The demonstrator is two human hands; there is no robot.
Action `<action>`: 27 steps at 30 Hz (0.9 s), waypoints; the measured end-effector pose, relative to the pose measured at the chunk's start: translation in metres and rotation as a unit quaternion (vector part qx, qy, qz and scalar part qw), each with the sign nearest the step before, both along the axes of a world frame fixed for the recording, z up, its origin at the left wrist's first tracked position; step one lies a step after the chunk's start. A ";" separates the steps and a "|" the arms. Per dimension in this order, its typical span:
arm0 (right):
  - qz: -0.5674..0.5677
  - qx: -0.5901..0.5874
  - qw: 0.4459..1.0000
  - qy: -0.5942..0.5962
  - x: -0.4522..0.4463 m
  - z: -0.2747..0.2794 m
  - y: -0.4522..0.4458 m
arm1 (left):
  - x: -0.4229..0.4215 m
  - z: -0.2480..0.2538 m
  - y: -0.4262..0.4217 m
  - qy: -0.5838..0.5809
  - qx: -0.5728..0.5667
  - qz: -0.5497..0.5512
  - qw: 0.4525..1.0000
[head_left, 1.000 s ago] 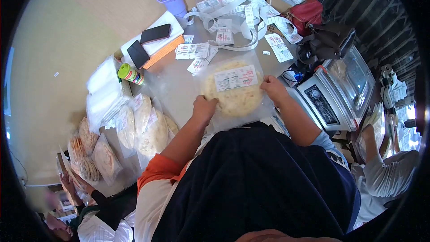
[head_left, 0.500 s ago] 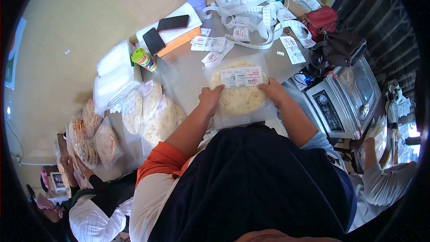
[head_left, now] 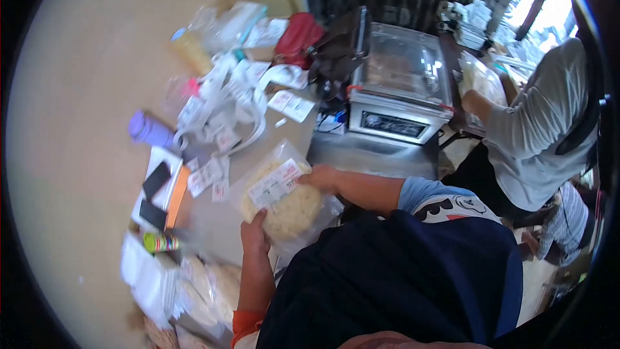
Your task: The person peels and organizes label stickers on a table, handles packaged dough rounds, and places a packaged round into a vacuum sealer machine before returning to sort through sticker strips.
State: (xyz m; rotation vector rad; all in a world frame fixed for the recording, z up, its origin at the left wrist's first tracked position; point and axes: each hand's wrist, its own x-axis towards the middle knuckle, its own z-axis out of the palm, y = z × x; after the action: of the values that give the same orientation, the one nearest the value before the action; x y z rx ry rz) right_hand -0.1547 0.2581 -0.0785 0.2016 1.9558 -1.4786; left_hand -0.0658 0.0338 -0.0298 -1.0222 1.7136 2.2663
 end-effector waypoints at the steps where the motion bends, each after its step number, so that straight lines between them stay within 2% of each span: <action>1: 0.000 0.037 0.999 -0.004 0.005 0.028 0.017 | -0.005 0.010 0.013 0.006 -0.009 -0.011 1.000; 2: -0.001 0.071 0.997 -0.009 0.008 0.053 0.033 | -0.014 0.023 0.027 0.012 -0.020 -0.021 1.000; 3: -0.060 0.067 0.996 -0.007 0.009 0.067 0.051 | -0.025 0.035 0.041 0.015 -0.013 -0.060 0.998; 6: -0.169 -0.142 0.974 0.060 -0.004 0.066 0.115 | -0.065 0.074 0.102 0.114 0.010 -0.158 0.981; 8: -0.240 -0.075 0.961 0.115 -0.014 0.087 0.166 | -0.095 0.101 0.155 0.172 0.041 -0.198 0.964; 10: -0.320 -0.027 0.940 0.114 -0.020 0.128 0.218 | -0.129 0.122 0.211 0.201 0.044 -0.240 0.949; 13: -0.426 -0.113 0.881 0.172 -0.027 0.165 0.288 | -0.189 0.137 0.287 0.185 0.070 -0.358 0.913; 14: -0.455 -0.095 0.865 0.186 -0.036 0.159 0.313 | -0.211 0.140 0.314 0.178 0.089 -0.410 0.890; 18: -0.526 -0.122 0.820 0.188 -0.070 0.155 0.382 | -0.287 0.129 0.405 0.104 0.129 -0.488 0.857; 21: -0.544 -0.111 0.815 0.166 -0.096 0.125 0.422 | -0.347 0.083 0.455 0.054 0.107 -0.492 0.863; 25: -0.546 -0.068 0.828 0.107 -0.121 0.072 0.425 | -0.368 0.054 0.460 -0.020 0.067 -0.511 0.857; 27: -0.556 -0.127 0.814 0.109 -0.119 0.064 0.425 | -0.368 0.047 0.459 -0.021 0.060 -0.503 0.862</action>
State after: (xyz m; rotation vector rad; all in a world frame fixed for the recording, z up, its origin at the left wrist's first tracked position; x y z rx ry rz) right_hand -0.2739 0.6831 -0.0149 1.2733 1.8035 -2.5466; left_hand -0.4343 0.4929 0.0174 -0.0445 1.5049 1.5797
